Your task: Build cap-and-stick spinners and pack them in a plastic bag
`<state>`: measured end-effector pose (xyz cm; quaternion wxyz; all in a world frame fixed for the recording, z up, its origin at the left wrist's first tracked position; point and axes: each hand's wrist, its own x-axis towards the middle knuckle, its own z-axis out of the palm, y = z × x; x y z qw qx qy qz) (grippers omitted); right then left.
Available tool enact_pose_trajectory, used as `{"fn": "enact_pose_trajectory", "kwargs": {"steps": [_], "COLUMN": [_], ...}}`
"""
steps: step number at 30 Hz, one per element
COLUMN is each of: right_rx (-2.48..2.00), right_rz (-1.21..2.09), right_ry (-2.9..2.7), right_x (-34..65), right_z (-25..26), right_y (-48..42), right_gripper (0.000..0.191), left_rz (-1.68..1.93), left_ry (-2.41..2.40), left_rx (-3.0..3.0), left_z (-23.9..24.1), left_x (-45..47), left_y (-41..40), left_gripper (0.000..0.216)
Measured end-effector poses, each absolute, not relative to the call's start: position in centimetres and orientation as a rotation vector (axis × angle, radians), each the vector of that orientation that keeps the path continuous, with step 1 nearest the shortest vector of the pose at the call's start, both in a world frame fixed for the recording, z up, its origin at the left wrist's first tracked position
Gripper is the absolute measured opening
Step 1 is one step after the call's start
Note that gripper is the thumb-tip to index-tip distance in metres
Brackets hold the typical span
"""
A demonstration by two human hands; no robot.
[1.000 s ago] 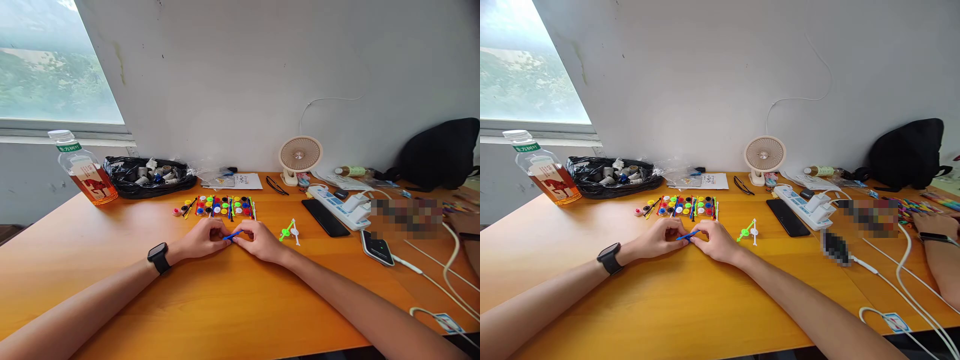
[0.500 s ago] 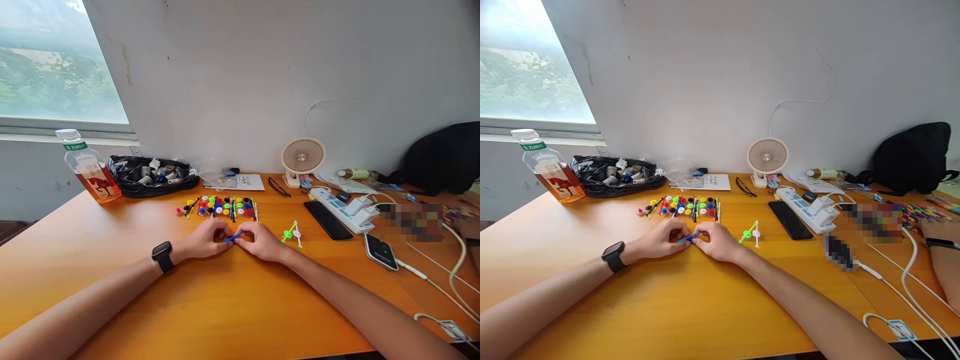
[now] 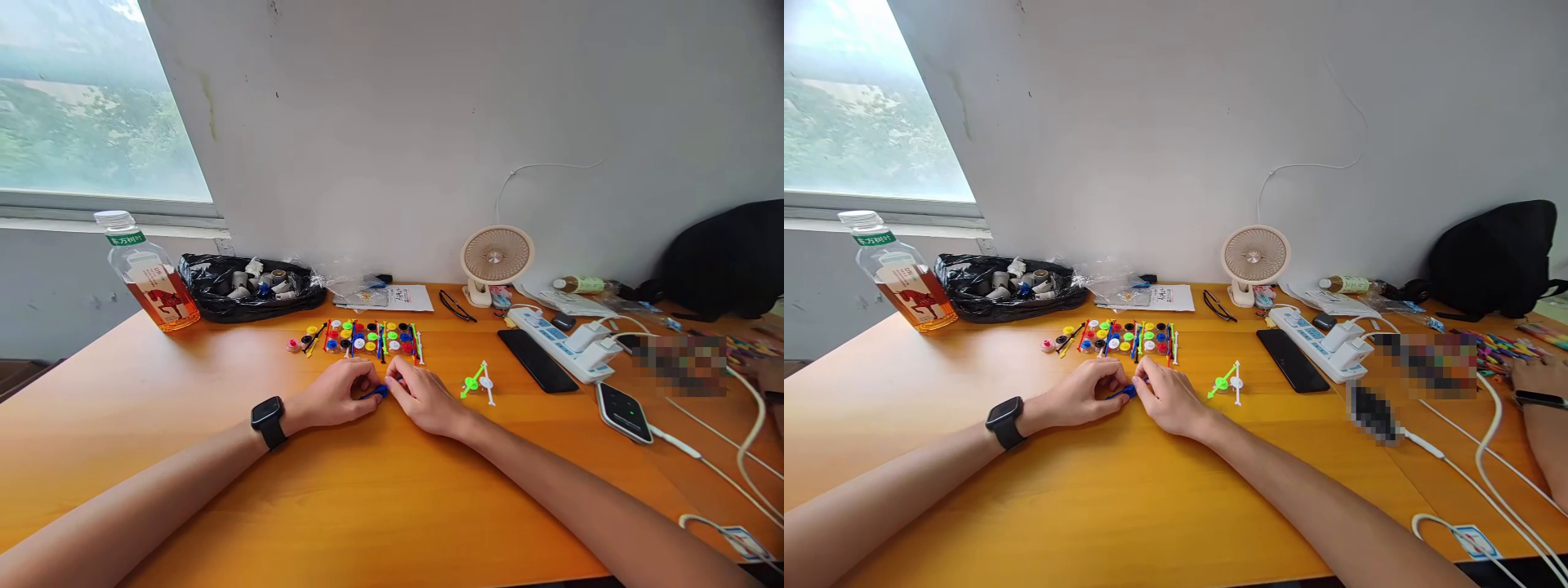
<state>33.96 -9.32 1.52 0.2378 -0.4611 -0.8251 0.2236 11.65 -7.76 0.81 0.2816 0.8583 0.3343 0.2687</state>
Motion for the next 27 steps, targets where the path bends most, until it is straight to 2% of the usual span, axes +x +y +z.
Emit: {"fn": "enact_pose_trajectory", "kwargs": {"steps": [13, 16, 19, 22, 27], "right_rx": [-1.301, -1.293, -1.299, -1.309, -1.321], "right_rz": [0.683, 0.717, 0.713, 0.697, 0.66], "right_ry": [-2.202, -2.192, -2.19, -2.189, -2.23], "right_x": [33.8, 33.9, 34.0, 34.0, 33.9], "right_z": [1.4, 1.3, 1.2, 1.2, 1.4], "right_y": [-8.8, -8.5, -8.2, -8.1, -8.4], "right_gripper": [0.01, 0.011, 0.012, 0.013, 0.012], "left_rz": [0.759, 0.838, 0.913, 0.907, 0.885], "left_ry": [0.932, 0.929, 0.923, 0.894, 0.85], "left_rx": [2.421, 2.47, 2.558, 2.639, 2.666], "left_z": [1.2, 1.3, 1.2, 1.2, 1.4], "left_x": [11.7, 11.7, 11.6, 11.7, 11.9], "left_y": [-8.4, -8.6, -8.7, -8.7, -8.7], "left_gripper": [0.005, 0.01, 0.006, 0.013, 0.006]}}
